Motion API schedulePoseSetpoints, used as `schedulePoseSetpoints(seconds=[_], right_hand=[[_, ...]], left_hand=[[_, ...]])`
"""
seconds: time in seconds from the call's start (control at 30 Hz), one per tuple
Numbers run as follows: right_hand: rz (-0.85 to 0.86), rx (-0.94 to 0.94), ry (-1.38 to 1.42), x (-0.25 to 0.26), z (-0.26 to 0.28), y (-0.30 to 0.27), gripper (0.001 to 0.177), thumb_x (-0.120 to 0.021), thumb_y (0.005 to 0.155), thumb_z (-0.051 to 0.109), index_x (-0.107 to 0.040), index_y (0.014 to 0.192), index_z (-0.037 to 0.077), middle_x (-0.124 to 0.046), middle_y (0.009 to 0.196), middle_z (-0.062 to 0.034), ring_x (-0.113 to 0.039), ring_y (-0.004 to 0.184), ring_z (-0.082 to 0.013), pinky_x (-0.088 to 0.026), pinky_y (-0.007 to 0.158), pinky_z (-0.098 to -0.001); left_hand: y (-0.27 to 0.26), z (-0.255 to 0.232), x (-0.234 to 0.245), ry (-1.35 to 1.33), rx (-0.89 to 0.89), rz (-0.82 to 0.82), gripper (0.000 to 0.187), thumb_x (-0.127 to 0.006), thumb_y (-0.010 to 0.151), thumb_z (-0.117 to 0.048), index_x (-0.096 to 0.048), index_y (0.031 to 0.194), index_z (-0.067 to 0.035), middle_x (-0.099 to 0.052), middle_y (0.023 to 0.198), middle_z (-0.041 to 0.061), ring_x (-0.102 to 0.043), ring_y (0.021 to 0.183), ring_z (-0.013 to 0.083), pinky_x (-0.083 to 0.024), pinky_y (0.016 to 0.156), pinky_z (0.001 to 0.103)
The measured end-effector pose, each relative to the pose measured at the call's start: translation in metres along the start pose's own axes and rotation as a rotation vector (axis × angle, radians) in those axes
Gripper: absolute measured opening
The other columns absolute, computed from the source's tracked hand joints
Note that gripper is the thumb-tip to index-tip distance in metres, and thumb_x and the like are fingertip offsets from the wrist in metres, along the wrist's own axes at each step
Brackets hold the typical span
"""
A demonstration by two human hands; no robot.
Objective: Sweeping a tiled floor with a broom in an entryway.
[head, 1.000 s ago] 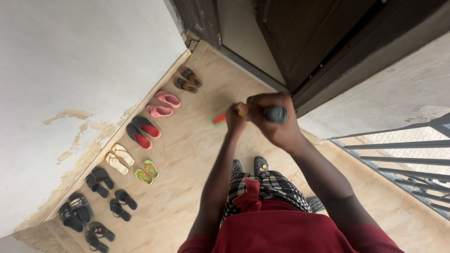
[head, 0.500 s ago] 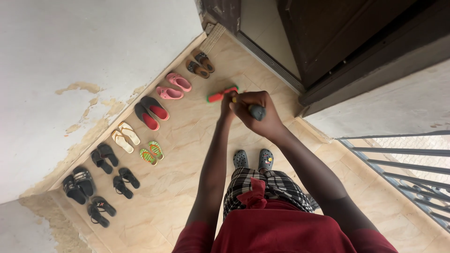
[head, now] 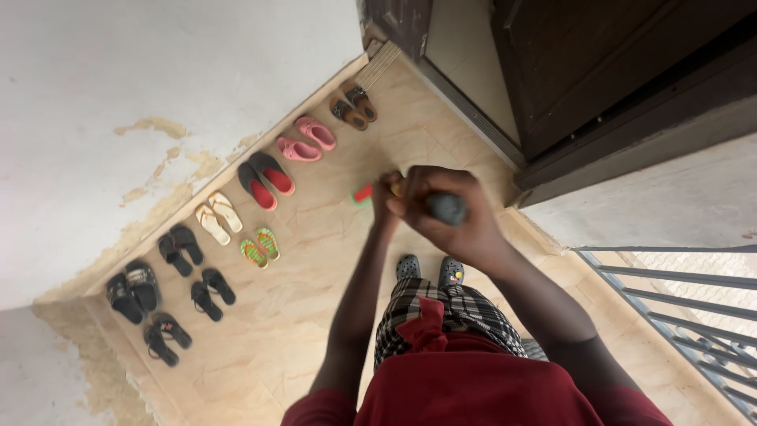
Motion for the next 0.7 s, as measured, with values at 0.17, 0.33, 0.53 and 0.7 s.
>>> schedulePoseSetpoints(seconds=[0.17,0.33,0.53,0.7], right_hand=[[0.088,0.037,-0.035,-0.026,-0.065,0.006,0.032,-0.072,0.094,0.000,-0.048,0.073,0.001,-0.046,0.070,0.0000,-0.042,0.066,-0.0077,-0.036,0.061,-0.0277],[0.129,-0.006,-0.010,-0.038,-0.105,0.006,0.034,-0.067,0.093,-0.003,-0.043,0.070,0.002,-0.043,0.068,-0.0006,-0.038,0.065,-0.0063,-0.033,0.058,-0.0280],[0.187,0.009,-0.021,-0.016,-0.082,0.019,0.035,-0.064,0.094,-0.004,-0.036,0.073,0.003,-0.036,0.068,-0.0005,-0.034,0.067,-0.0068,-0.031,0.059,-0.0287],[0.236,-0.052,0.016,-0.005,-0.045,0.015,0.043,-0.067,0.097,-0.003,-0.034,0.070,0.004,-0.032,0.064,0.0008,-0.031,0.064,-0.0079,-0.030,0.057,-0.0292]], left_hand=[[0.049,-0.007,0.039,0.066,-0.079,-0.140,0.046,-0.080,0.088,-0.018,-0.042,0.068,-0.003,-0.047,0.066,0.006,-0.046,0.063,0.0155,-0.041,0.059,0.036],[0.078,0.061,0.051,0.107,-0.136,-0.101,0.040,-0.083,0.084,-0.019,-0.048,0.071,-0.004,-0.053,0.070,0.007,-0.050,0.063,0.0175,-0.044,0.060,0.035],[0.050,0.063,0.030,0.276,-0.012,-0.003,0.028,-0.078,0.067,-0.014,-0.050,0.067,-0.008,-0.053,0.060,0.009,-0.052,0.059,0.0181,-0.041,0.055,0.038],[0.004,0.062,-0.005,0.116,0.093,-0.168,0.018,-0.071,0.088,-0.028,-0.067,0.081,-0.012,-0.068,0.070,0.006,-0.068,0.067,0.0160,-0.052,0.061,0.037]])
Point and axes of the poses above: each hand's wrist, its own y-axis towards the middle knuckle, its own x-axis out of the back of the hand, z = x × y, the point moved 2 cm from there along y, towards the middle knuckle
